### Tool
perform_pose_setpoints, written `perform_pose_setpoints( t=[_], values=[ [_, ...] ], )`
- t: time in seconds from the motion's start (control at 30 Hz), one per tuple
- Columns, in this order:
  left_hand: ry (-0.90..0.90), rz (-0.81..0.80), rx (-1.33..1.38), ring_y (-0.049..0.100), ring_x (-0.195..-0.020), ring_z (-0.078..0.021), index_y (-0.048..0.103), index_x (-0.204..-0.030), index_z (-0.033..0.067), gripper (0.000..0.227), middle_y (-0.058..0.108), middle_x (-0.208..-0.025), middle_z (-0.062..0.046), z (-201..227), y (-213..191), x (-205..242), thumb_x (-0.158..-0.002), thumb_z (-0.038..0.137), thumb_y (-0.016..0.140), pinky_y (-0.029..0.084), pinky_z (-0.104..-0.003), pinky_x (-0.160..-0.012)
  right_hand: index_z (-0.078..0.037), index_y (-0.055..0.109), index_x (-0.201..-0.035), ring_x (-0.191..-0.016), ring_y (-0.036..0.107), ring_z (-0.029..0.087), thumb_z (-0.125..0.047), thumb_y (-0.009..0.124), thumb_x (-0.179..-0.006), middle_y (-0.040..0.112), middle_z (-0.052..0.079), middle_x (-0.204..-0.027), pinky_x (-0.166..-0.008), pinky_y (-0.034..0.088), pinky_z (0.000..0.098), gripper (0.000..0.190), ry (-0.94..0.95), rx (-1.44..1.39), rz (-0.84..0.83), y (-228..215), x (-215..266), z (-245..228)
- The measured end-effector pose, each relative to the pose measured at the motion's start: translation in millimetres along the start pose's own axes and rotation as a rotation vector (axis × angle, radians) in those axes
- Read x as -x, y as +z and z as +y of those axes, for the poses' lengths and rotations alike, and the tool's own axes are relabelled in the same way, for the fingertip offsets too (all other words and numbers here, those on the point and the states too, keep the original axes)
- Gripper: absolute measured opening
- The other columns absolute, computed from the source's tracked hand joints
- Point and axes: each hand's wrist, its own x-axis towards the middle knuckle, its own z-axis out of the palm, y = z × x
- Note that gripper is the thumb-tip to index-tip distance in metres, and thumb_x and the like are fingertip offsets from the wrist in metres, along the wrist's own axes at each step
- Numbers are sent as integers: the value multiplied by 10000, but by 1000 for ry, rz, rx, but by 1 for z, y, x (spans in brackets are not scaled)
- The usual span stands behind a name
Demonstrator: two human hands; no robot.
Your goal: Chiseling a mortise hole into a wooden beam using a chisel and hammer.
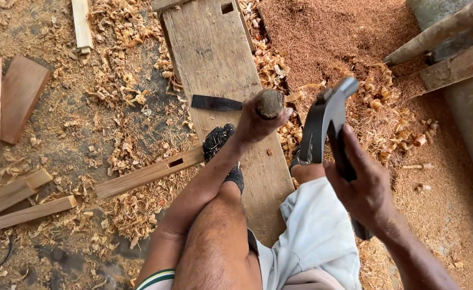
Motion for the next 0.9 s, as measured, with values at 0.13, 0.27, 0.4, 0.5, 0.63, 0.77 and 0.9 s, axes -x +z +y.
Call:
perform_pose_setpoints(
  t=[0.13, 0.27, 0.4, 0.5, 0.63, 0.77, 0.9],
  values=[
    [5, 34, -34, 694, -702, -209, 629, -966, 102, 240, 677, -796, -66, 6, -2, -1, -867, 183, 832, 598, -354, -619, -59, 389, -1583, -876, 750, 189, -91, 718, -913, 745, 159, -1094, -693, 623, 316, 748, -34, 80, 47, -24, -26, -21],
    [12, 74, -33, 696, -706, -206, 657, -967, 114, 209, 691, -790, -66, 4, 0, -1, -838, 164, 813, 591, -350, -616, -55, 428, -1569, -887, 751, 206, -82, 722, -936, 726, 159, -1056, -729, 588, 326, 699, -113, 106, 86, -34, -36, -37],
    [-398, 77, 318, 709, -703, -154, 644, -922, 49, 219, 706, -771, -55, 4, -2, -6, -861, 182, 807, 610, -323, -641, -32, 442, -1559, -866, 740, 203, -89, 738, -928, 724, 155, -1015, -731, 570, 325, 700, -50, 94, 48, -35, -38, -48],
    [-367, 47, 253, 701, -699, -152, 650, -892, 36, 209, 701, -757, -56, -1, 1, -4, -872, 179, 800, 600, -327, -656, -26, 426, -1562, -916, 742, 191, -87, 719, -935, 719, 171, -1091, -775, 581, 325, 694, -141, 77, 42, -34, -37, -46],
    [-374, 27, 277, 706, -690, -165, 643, -880, 51, 197, 698, -741, -55, 1, 1, 2, -856, 170, 798, 598, -337, -647, -14, 440, -1542, -941, 744, 213, -89, 726, -923, 725, 190, -1114, -766, 584, 331, 686, -163, 102, 61, -42, -37, -54],
    [9, 20, -5, 700, -713, -224, 619, -943, 134, 185, 682, -796, -46, -20, 7, 13, -883, 134, 794, 577, -353, -643, 5, 422, -1561, -898, 722, 187, -70, 726, -967, 709, 142, -1072, -737, 576, 305, 671, -219, 108, 113, -56, -37, -58],
    [57, 19, -32, 710, -743, -227, 599, -1014, 172, 227, 683, -849, -32, -21, 8, 15, -908, 120, 793, 590, -343, -658, 0, 342, -1608, -910, 715, 136, -65, 725, -1059, 702, 126, -1138, -760, 578, 283, 673, -373, 168, 302, -53, -52, -74]
  ],
)
